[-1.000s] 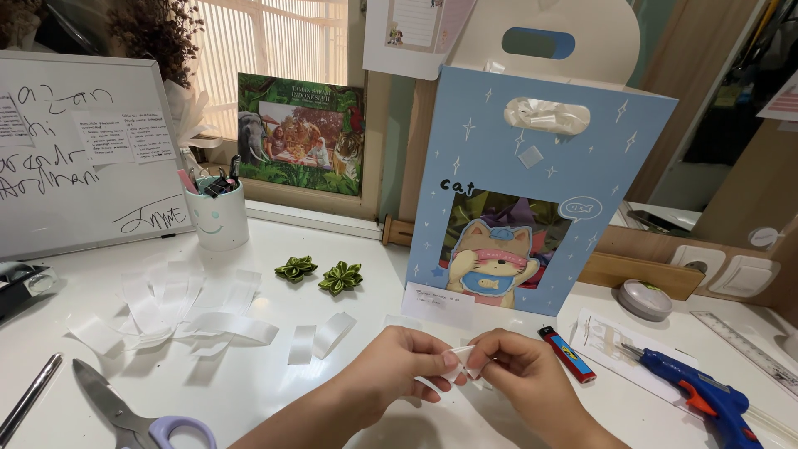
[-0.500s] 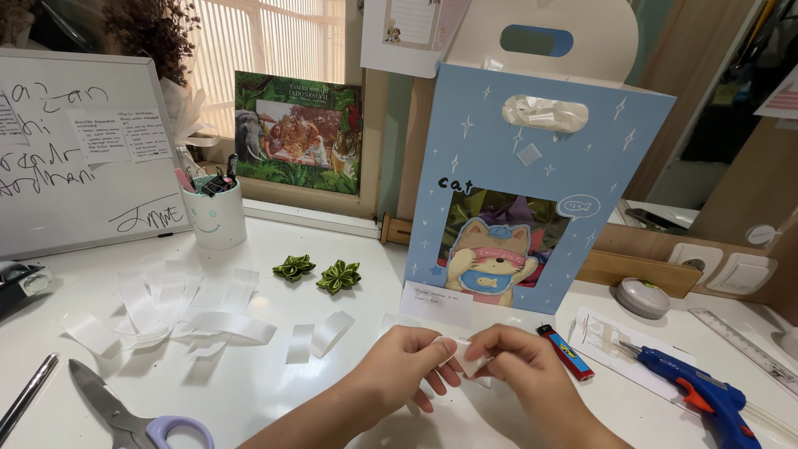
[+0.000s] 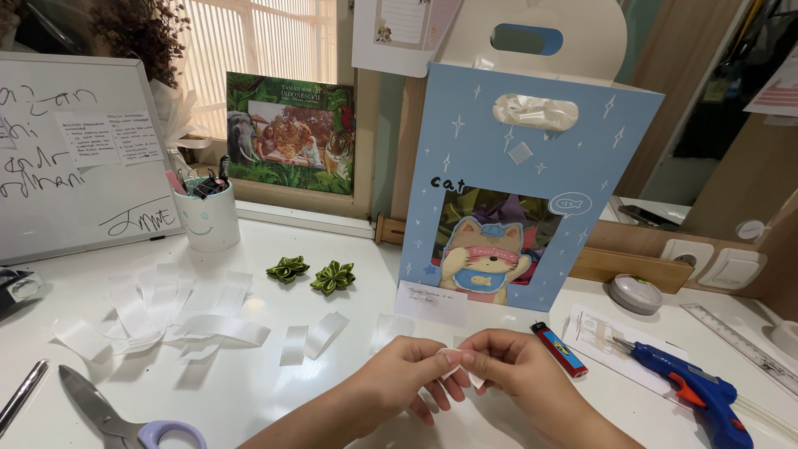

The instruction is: The person is preparing ribbon strips by cutting them and sealing the edges with a lighter, then using a glue gun for assembly.

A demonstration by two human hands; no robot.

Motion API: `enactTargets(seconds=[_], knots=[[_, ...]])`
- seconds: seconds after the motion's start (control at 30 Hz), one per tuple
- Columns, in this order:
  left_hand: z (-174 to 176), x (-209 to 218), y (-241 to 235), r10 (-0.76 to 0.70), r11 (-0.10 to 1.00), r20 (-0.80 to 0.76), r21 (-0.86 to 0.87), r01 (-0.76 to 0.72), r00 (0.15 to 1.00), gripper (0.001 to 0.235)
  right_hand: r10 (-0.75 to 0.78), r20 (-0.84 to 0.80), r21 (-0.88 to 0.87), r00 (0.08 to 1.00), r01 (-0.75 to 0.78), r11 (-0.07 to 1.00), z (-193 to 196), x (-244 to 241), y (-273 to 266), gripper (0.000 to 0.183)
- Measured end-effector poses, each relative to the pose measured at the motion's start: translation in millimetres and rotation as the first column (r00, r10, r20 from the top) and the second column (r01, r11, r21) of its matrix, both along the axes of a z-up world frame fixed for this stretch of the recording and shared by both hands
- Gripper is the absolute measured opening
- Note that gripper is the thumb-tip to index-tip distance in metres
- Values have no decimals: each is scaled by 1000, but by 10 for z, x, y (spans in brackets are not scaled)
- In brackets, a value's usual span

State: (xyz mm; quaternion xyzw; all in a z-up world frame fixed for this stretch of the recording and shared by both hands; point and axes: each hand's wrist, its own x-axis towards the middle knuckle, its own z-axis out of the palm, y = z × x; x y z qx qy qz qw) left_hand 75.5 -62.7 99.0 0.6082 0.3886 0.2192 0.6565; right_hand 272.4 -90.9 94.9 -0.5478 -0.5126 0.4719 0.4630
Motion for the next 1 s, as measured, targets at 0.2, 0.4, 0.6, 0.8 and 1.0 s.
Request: enactTargets(seconds=[0.2, 0.4, 0.6, 0.8, 1.0], knots=[[-86, 17, 55, -13, 1000, -117, 21, 16, 993, 46, -34, 26, -40, 999, 35, 999, -70, 70, 56, 15], [36, -4, 29, 213, 920, -233, 375, -114, 949, 11, -29, 134, -58, 991, 37, 998, -52, 74, 56, 17], [-133, 42, 107, 118, 934, -295, 356, -5, 948, 20, -14, 130, -58, 991, 21, 998, -49, 57, 56, 18], [-266, 117, 110, 93, 992, -29, 83, -91, 995, 14, -44, 107, -89, 993, 54, 995, 42, 7, 20, 17], [-304, 134, 79, 93, 994, 13, 57, -93, 996, 11, -15, 102, -38, 995, 19, 999, -52, 49, 72, 13]])
